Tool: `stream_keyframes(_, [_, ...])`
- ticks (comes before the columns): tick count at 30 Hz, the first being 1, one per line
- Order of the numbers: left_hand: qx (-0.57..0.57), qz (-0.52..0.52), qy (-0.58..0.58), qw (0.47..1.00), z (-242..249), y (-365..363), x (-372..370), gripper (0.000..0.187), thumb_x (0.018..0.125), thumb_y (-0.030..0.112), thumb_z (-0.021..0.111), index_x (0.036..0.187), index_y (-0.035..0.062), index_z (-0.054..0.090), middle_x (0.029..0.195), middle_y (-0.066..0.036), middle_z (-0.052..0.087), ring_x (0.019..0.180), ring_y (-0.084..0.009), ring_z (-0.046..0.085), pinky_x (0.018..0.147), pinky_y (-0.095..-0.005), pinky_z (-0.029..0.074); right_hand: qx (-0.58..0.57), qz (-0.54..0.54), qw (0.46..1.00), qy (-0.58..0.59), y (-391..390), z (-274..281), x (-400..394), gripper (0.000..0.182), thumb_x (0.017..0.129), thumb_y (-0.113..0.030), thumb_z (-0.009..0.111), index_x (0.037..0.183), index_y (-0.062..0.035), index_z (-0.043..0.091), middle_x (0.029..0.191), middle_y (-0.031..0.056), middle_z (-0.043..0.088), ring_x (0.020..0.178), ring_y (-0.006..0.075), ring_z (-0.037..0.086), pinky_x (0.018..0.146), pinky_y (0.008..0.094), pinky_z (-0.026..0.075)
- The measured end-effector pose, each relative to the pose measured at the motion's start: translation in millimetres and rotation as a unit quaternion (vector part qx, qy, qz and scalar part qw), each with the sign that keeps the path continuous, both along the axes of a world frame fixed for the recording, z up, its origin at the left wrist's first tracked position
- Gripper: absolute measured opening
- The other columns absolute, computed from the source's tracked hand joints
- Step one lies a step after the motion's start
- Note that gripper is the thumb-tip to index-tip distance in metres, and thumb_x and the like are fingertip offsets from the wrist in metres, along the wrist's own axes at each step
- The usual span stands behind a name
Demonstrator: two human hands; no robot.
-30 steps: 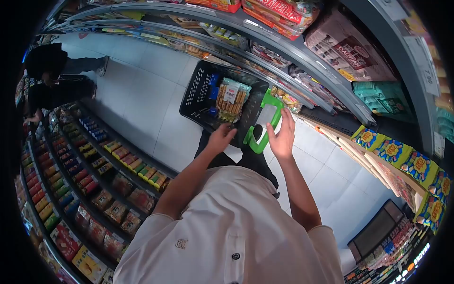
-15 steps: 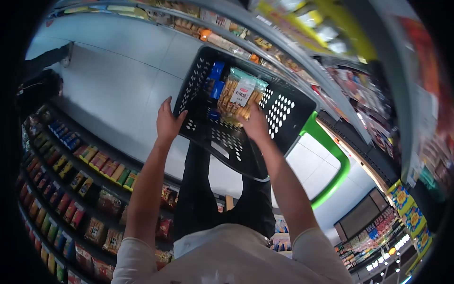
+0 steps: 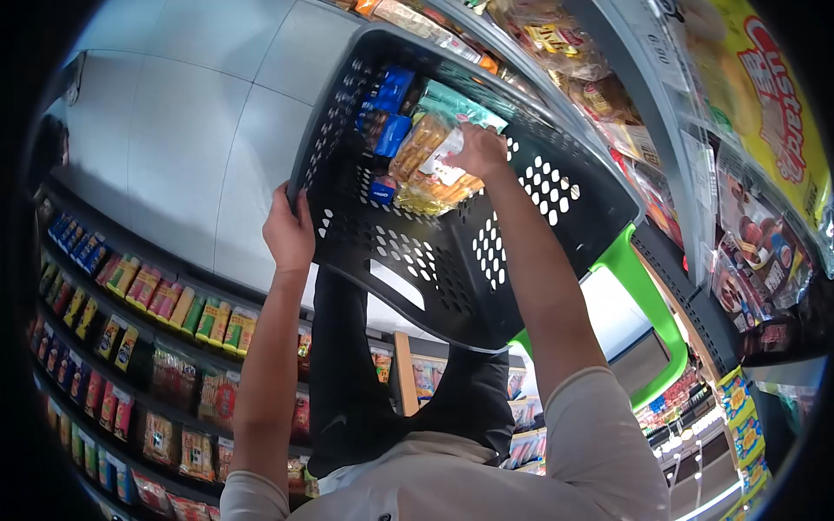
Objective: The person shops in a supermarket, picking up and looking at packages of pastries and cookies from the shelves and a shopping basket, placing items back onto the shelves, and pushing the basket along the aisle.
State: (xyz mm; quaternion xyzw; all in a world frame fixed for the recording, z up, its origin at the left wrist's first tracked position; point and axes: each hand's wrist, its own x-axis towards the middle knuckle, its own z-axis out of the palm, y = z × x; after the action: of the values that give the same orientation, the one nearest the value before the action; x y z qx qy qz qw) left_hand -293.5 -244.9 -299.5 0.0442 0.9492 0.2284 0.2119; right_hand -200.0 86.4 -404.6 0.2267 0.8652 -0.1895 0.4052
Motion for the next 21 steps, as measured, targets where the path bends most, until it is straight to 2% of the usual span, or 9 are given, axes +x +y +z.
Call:
stream_keyframes(3, [0.003, 0.0, -0.003, 1.0, 1, 1, -1, 0.021, 0.098, 0.019, 0.057, 0.116, 0.0067, 0.06, 0.098, -0.018, 0.07, 0.083, -0.04, 0.067, 0.071, -0.0448, 0.053, 0.01, 0.019, 1.0, -0.019, -16, 41, -5, 0.067, 0.072, -0.047, 0.081, 0.123, -0.0088, 0.061, 0.123, 0.0136, 0.064, 0.113, 0.0331, 0.058, 0.098, 0.043, 0.046])
stream_keyframes(4, [0.002, 0.0, -0.003, 1.0, 2, 1, -1, 0.021, 0.098, 0.019, 0.057, 0.116, 0.0065, 0.06, 0.098, -0.018, 0.07, 0.083, -0.0399, 0.067, 0.071, -0.0448, 0.053, 0.003, 0.041, 0.998, 0.047, -24, 54, 6, 0.064, 0.073, -0.046, 0.079, 0.12, -0.0055, 0.062, 0.112, 0.0146, 0.066, 0.111, 0.0335, 0.057, 0.099, 0.0421, 0.044])
stream_keyframes(5, [0.005, -0.003, -0.003, 1.0, 2, 1, -1, 0.021, 0.098, 0.019, 0.057, 0.116, 0.0065, 0.06, 0.098, -0.018, 0.07, 0.083, -0.0399, 0.067, 0.071, -0.0448, 0.053, -0.002, 0.04, 0.993, 0.11, -34, 62, 17, 0.055, 0.072, -0.034, 0.081, 0.114, -0.005, 0.061, 0.106, 0.0156, 0.065, 0.11, 0.0339, 0.058, 0.096, 0.0423, 0.045])
stream_keyframes(7, [0.008, 0.003, -0.007, 1.0, 1, 1, -1, 0.022, 0.098, 0.019, 0.057, 0.116, 0.0061, 0.06, 0.097, -0.018, 0.07, 0.083, -0.0398, 0.068, 0.071, -0.0446, 0.054, -0.03, -0.006, 0.982, 0.184, -53, 73, 44, 0.048, 0.07, -0.019, 0.08, 0.11, -0.0049, 0.059, 0.105, 0.0162, 0.065, 0.108, 0.0337, 0.059, 0.093, 0.0427, 0.046])
stream_keyframes(10, [0.012, 0.001, 0.001, 1.0, 4, 3, -1, 0.022, 0.098, 0.02, 0.058, 0.115, 0.006, 0.06, 0.096, -0.018, 0.07, 0.082, -0.0398, 0.068, 0.07, -0.0443, 0.054, -0.024, -0.035, 0.976, 0.213, -79, 96, 69, 0.049, 0.069, -0.013, 0.078, 0.111, -0.0047, 0.055, 0.11, 0.0155, 0.063, 0.11, 0.0329, 0.058, 0.097, 0.0439, 0.045])
stream_keyframes(13, [0.003, -0.011, 0.022, 1.0, -1, 1, 1, 0.022, 0.098, 0.02, 0.058, 0.115, 0.006, 0.06, 0.095, -0.018, 0.07, 0.08, -0.0392, 0.068, 0.069, -0.0436, 0.054, -0.037, -0.061, 0.974, 0.216, -79, 115, 83, 0.05, 0.07, -0.01, 0.075, 0.116, -0.0031, 0.057, 0.113, 0.0169, 0.064, 0.109, 0.0338, 0.06, 0.098, 0.0435, 0.045])
stream_keyframes(15, [0.005, -0.012, 0.022, 1.0, -1, 1, 2, 0.022, 0.098, 0.02, 0.058, 0.115, 0.0061, 0.06, 0.094, -0.017, 0.07, 0.079, -0.0389, 0.068, 0.069, -0.0434, 0.053, -0.035, -0.079, 0.977, 0.195, -77, 120, 89, 0.053, 0.07, -0.01, 0.075, 0.12, -0.0027, 0.057, 0.116, 0.0172, 0.064, 0.111, 0.0345, 0.059, 0.1, 0.0436, 0.045])
stream_keyframes(18, [0.01, -0.009, 0.024, 1.0, 2, 4, 3, 0.022, 0.098, 0.019, 0.058, 0.115, 0.0055, 0.059, 0.092, -0.018, 0.07, 0.079, -0.0387, 0.068, 0.068, -0.0424, 0.053, 0.006, -0.073, 0.979, 0.188, -75, 120, 94, 0.06, 0.069, -0.013, 0.08, 0.122, -0.005, 0.054, 0.125, 0.0114, 0.06, 0.121, 0.0292, 0.054, 0.105, 0.0426, 0.04])
stream_keyframes(21, [0.015, -0.012, 0.033, 0.999, 1, 4, 3, 0.022, 0.098, 0.018, 0.059, 0.116, 0.005, 0.058, 0.09, -0.019, 0.07, 0.078, -0.039, 0.068, 0.068, -0.0417, 0.053, 0.002, -0.066, 0.98, 0.19, -74, 119, 89, 0.06, 0.069, -0.013, 0.08, 0.123, -0.0053, 0.054, 0.127, 0.011, 0.059, 0.122, 0.0289, 0.053, 0.106, 0.0424, 0.038])
